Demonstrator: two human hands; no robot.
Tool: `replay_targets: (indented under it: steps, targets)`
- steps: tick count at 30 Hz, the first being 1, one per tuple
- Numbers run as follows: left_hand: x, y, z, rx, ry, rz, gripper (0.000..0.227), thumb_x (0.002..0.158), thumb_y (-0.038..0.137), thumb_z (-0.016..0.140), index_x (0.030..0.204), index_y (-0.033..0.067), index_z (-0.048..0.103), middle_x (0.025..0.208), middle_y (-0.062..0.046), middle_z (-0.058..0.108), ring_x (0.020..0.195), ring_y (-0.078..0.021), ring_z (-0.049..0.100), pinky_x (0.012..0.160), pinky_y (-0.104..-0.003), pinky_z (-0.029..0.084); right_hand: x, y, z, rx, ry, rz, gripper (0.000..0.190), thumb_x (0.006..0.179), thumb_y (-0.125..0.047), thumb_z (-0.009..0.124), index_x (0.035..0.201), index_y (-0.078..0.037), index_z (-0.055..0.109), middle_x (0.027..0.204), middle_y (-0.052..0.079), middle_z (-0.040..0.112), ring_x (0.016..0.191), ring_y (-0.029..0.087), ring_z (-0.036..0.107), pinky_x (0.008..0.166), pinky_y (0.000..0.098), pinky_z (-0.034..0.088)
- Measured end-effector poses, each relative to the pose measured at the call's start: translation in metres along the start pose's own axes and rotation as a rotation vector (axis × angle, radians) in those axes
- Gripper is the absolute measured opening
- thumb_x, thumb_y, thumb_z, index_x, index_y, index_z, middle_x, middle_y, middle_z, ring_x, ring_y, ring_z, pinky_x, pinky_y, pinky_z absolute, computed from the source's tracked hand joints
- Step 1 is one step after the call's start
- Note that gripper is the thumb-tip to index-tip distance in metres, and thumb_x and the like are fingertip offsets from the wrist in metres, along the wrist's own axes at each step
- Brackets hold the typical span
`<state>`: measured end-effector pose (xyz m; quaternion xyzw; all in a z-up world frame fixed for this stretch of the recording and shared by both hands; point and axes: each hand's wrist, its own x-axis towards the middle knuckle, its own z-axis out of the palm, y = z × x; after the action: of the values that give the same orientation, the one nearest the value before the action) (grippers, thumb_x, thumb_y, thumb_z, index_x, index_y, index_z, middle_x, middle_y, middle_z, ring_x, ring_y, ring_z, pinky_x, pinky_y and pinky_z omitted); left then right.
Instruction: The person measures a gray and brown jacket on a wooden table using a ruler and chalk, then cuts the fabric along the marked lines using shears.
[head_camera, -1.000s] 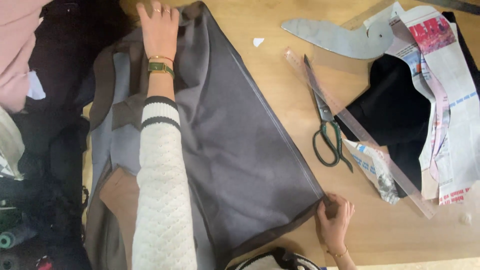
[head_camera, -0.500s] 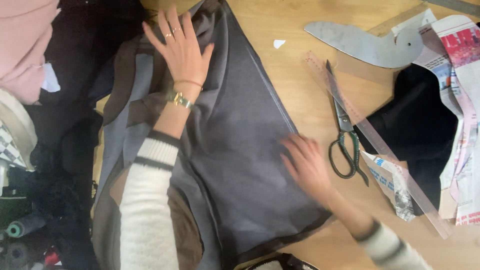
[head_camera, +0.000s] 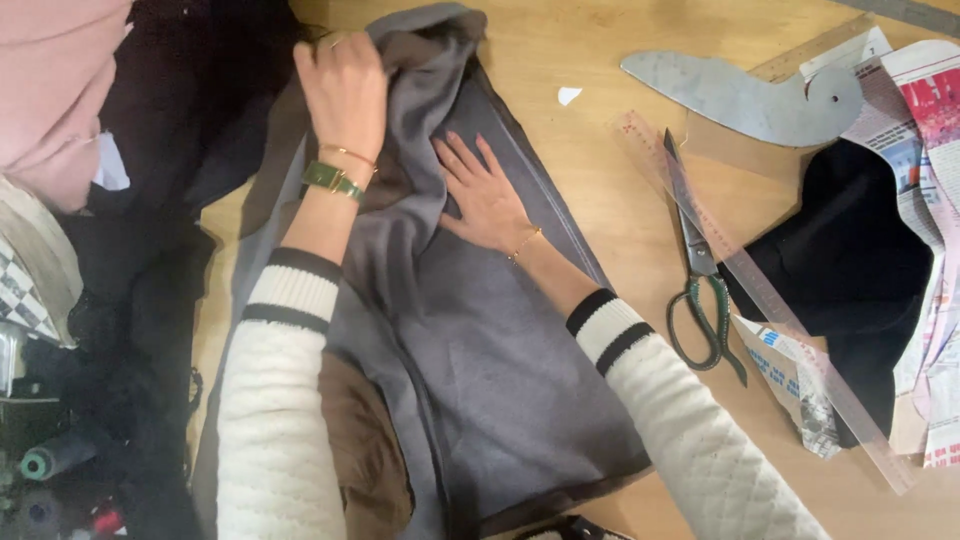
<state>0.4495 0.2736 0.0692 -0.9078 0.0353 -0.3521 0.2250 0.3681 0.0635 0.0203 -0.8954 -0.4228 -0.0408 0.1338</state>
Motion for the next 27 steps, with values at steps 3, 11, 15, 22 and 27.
replay_targets:
  steps: [3,11,15,22,27]
  targets:
    - [0.033,0.018,-0.005,0.081,0.064,0.054,0.021,0.09,0.003,0.059,0.082,0.0226,0.058,0.069,0.004,0.056,0.069,-0.0194,0.057,0.085,-0.043,0.038,-0.004,0.002,0.004,0.02,-0.015,-0.049,0.073,0.093,-0.048,0.063,0.146,0.0,0.048,0.159,0.018,0.038,0.152,0.039,0.021,0.125,0.0576,0.011]
    - [0.032,0.08,-0.017,-0.1,-0.309,-0.109,0.046,0.104,0.02,0.054,0.148,0.0087,0.055,0.15,-0.021,0.052,0.139,-0.0393,0.039,0.111,-0.072,0.023,-0.009,0.012,0.007,0.203,0.106,-0.026,0.063,0.091,-0.03,0.063,0.145,-0.002,0.047,0.151,0.02,0.045,0.148,0.039,0.03,0.124,0.059,0.016]
    - [-0.011,0.109,-0.07,-0.459,-0.114,0.175,0.011,0.092,0.012,0.059,0.1,0.0163,0.054,0.084,0.0,0.055,0.07,-0.0172,0.056,0.053,-0.03,0.047,-0.003,0.056,0.017,0.206,0.292,0.087,0.068,0.083,-0.012,0.065,0.144,0.011,0.045,0.142,0.035,0.052,0.141,0.048,0.039,0.127,0.0548,0.016]
    - [-0.032,0.149,0.04,-0.812,-0.504,0.003,0.049,0.107,0.013,0.037,0.155,0.0057,0.038,0.164,-0.009,0.033,0.144,-0.037,0.04,0.115,-0.049,0.038,-0.031,0.083,-0.003,-0.038,0.118,0.213,0.066,0.111,-0.048,0.043,0.162,-0.008,0.029,0.168,0.009,0.023,0.156,0.031,0.021,0.126,0.0609,0.009]
    - [-0.018,0.148,0.066,-0.807,-0.33,0.098,0.055,0.101,0.008,0.057,0.154,0.0142,0.044,0.161,-0.007,0.039,0.132,-0.0367,0.053,0.099,-0.052,0.05,-0.096,0.052,-0.024,-0.132,-0.011,0.162,0.077,0.107,-0.055,0.048,0.163,-0.008,0.025,0.169,0.013,0.018,0.156,0.036,0.019,0.125,0.0589,0.016]
